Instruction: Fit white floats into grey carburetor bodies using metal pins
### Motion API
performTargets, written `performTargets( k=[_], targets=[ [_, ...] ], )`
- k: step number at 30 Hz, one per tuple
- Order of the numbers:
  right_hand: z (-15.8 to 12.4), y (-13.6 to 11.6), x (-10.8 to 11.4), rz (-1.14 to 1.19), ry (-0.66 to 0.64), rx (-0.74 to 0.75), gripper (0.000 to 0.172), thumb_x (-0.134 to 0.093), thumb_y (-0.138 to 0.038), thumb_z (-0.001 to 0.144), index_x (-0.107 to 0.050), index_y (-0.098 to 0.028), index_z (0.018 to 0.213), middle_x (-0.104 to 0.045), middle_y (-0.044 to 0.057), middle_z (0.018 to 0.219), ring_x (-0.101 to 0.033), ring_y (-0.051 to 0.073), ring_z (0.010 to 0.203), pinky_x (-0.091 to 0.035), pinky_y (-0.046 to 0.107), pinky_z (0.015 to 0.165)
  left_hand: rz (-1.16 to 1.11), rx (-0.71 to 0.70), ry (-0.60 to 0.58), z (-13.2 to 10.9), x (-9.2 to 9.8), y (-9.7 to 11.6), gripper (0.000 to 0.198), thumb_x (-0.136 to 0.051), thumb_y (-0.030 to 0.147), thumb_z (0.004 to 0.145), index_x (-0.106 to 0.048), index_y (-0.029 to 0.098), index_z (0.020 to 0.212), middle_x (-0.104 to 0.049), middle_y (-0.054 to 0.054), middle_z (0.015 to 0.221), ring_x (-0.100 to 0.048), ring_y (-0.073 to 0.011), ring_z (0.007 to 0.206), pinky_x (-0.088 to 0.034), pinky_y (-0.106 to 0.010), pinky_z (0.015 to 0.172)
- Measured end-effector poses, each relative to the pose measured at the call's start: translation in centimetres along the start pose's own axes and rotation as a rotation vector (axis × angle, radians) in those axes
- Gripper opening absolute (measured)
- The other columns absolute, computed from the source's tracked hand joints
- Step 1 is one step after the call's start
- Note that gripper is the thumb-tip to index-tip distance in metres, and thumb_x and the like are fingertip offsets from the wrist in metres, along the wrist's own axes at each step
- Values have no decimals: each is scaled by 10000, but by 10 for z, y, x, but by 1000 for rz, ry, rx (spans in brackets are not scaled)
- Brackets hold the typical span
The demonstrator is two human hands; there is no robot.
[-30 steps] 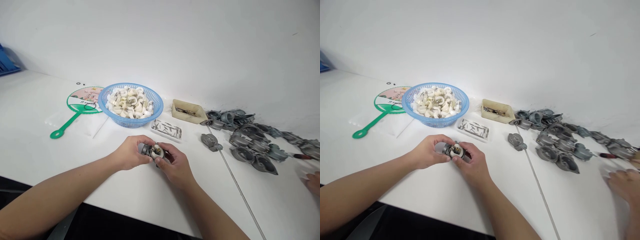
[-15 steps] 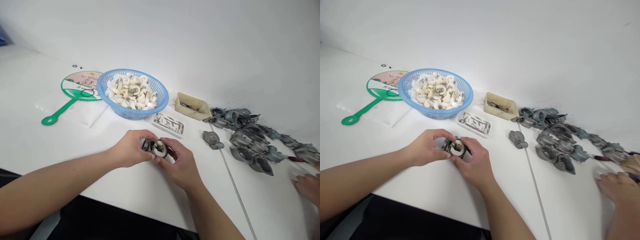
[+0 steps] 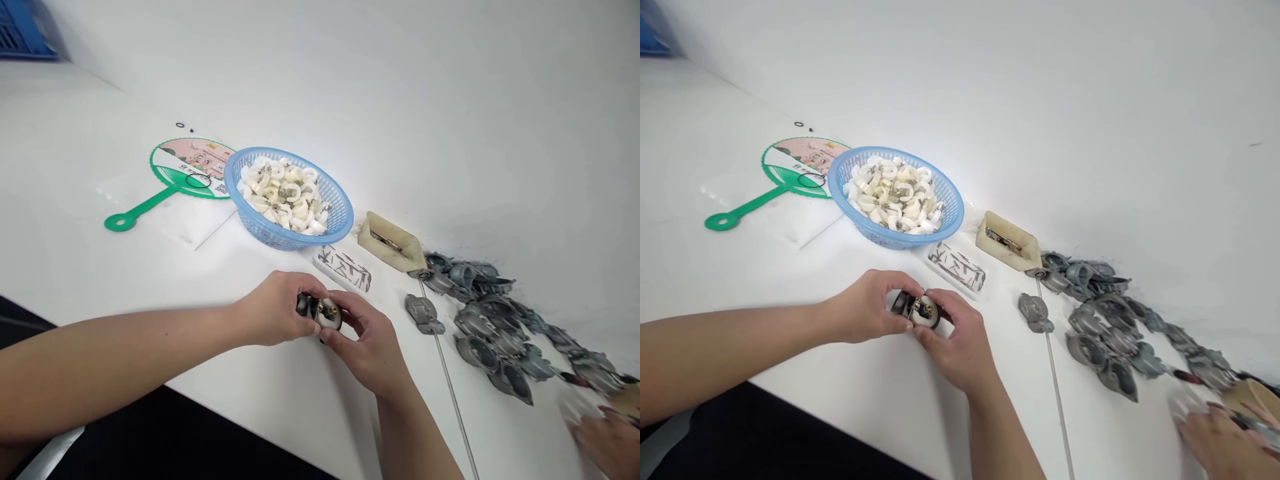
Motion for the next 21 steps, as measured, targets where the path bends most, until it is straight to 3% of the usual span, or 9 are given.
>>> performTargets(
  k=[5, 15, 21],
  targets=[
    [2, 0, 0, 45, -54, -50, 358, -676, -335, 761, -589, -240, 1095, -583, 59, 1033, -571, 209, 915, -520, 344, 764, -17, -12, 19, 1, 0, 1, 314, -697, 168, 596, -654, 205, 904, -657, -8, 960, -593, -198, 884, -474, -316, 809],
    [9, -4, 2, 34, -128, -95, 341, -679, -340, 747, -606, -228, 1060, -587, 63, 1016, -569, 222, 930, -533, 371, 788, -82, 1, 72, 5, -1, -9, 293, -693, 170, 556, -647, 195, 844, -646, 25, 765, -579, -139, 673, -461, -222, 559],
    [7, -3, 1, 58, -92, -113, 371, -698, -341, 725, -610, -220, 1064, -592, 77, 1029, -575, 226, 913, -534, 379, 773, -135, 2, 55, 6, -3, -13, 280, -710, 181, 548, -642, 202, 818, -656, 20, 796, -588, -142, 684, -463, -222, 551]
  ],
)
Point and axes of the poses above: each hand's wrist, its own z-axis towards the middle knuckle, its own x-axis out of the back of the hand, y = z × x, the point moved 5 cm from there along z, towards the middle knuckle
